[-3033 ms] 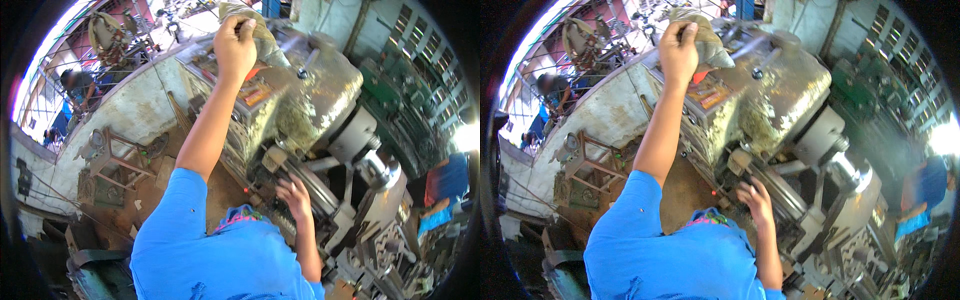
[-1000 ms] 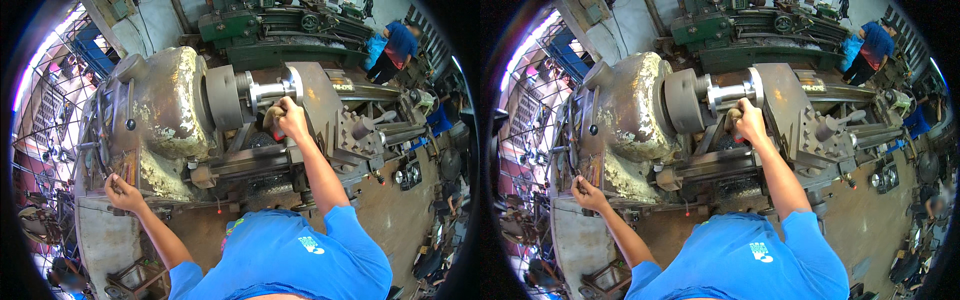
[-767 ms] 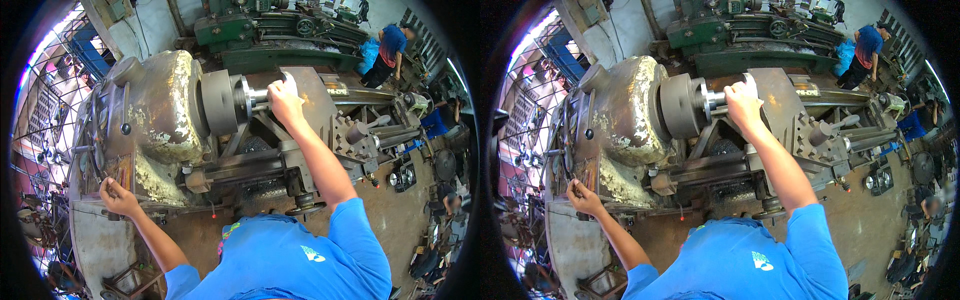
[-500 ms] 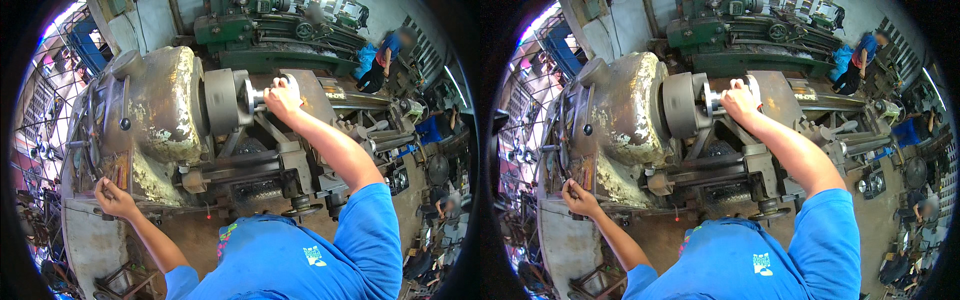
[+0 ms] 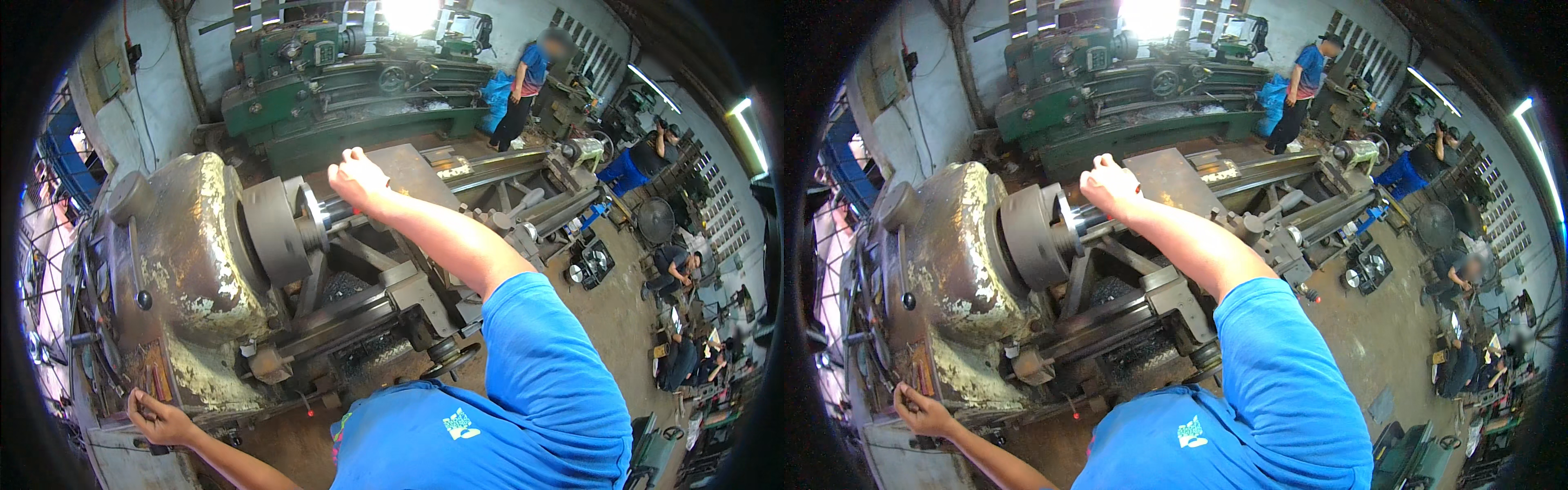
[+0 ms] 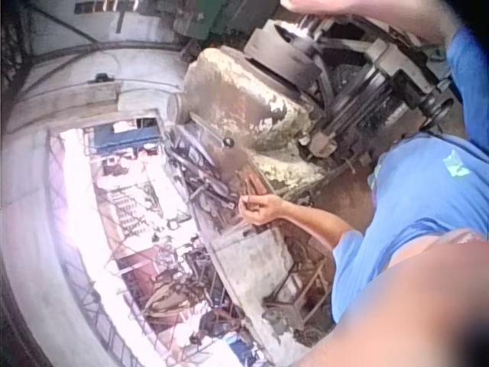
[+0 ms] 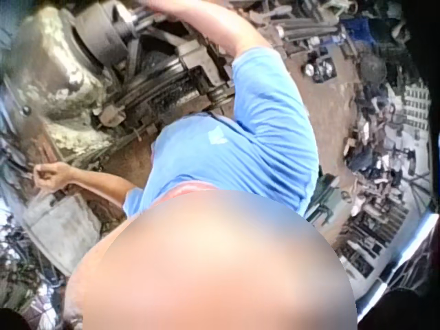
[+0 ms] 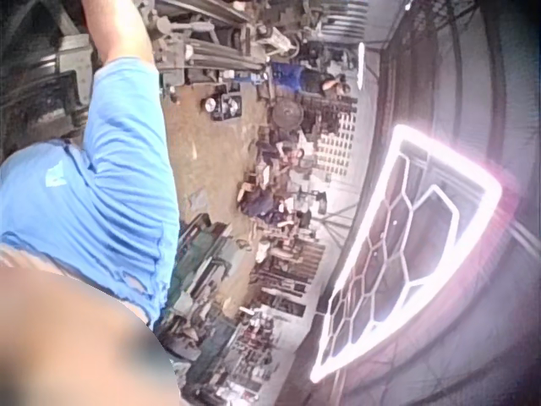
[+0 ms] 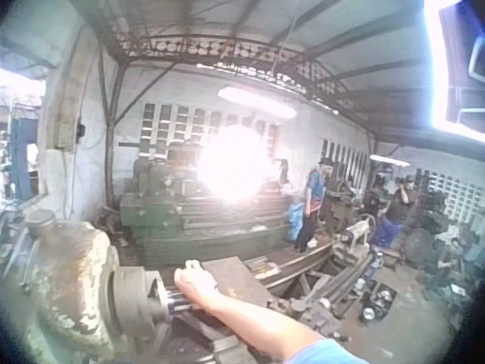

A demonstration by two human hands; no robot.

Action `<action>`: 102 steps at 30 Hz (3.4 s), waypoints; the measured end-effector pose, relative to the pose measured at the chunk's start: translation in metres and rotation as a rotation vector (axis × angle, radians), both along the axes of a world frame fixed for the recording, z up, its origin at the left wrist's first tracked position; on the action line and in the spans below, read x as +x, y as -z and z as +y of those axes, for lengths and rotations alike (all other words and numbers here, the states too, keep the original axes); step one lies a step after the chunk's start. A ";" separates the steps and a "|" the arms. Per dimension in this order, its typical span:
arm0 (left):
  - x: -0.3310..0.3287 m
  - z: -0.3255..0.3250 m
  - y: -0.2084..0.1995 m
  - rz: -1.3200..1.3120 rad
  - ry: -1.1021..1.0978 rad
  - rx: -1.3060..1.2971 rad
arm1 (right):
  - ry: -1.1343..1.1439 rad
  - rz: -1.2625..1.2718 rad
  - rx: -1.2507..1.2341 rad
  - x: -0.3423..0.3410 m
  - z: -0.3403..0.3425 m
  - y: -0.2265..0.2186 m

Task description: The person operates a metal lathe, tightening the chuck with a bar, measuring the rotating workpiece with a dial indicator, and smoothing the surface with a sanding block. The person then uses a hammer to tap the chuck and continues to adjust the machine controls.

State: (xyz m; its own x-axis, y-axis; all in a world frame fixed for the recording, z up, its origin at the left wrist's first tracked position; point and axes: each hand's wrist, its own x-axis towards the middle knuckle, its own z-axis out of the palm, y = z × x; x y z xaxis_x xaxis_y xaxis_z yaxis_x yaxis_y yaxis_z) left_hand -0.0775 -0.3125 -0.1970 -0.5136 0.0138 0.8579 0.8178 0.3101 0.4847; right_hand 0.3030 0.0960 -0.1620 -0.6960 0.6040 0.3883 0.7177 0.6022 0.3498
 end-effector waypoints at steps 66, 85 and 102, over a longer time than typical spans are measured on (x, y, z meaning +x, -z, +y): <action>-0.021 -0.003 0.014 -0.013 -0.091 -0.062 | -0.028 0.882 -0.235 -0.026 -0.029 0.054; -0.022 -0.002 0.011 -0.101 -0.170 -0.086 | 0.144 0.859 -0.435 -0.015 -0.040 0.021; 0.010 0.008 -0.006 -0.052 -0.057 0.048 | 0.031 0.882 -0.510 -0.023 -0.007 0.038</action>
State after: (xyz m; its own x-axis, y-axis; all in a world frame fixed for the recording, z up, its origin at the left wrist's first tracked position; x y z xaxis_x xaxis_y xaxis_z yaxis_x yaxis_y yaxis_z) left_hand -0.0680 -0.3047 -0.1906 -0.5564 -0.0574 0.8289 0.7729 0.3303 0.5418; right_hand 0.2801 0.0890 -0.1997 -0.2675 0.8538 0.4467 0.6133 0.5084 -0.6045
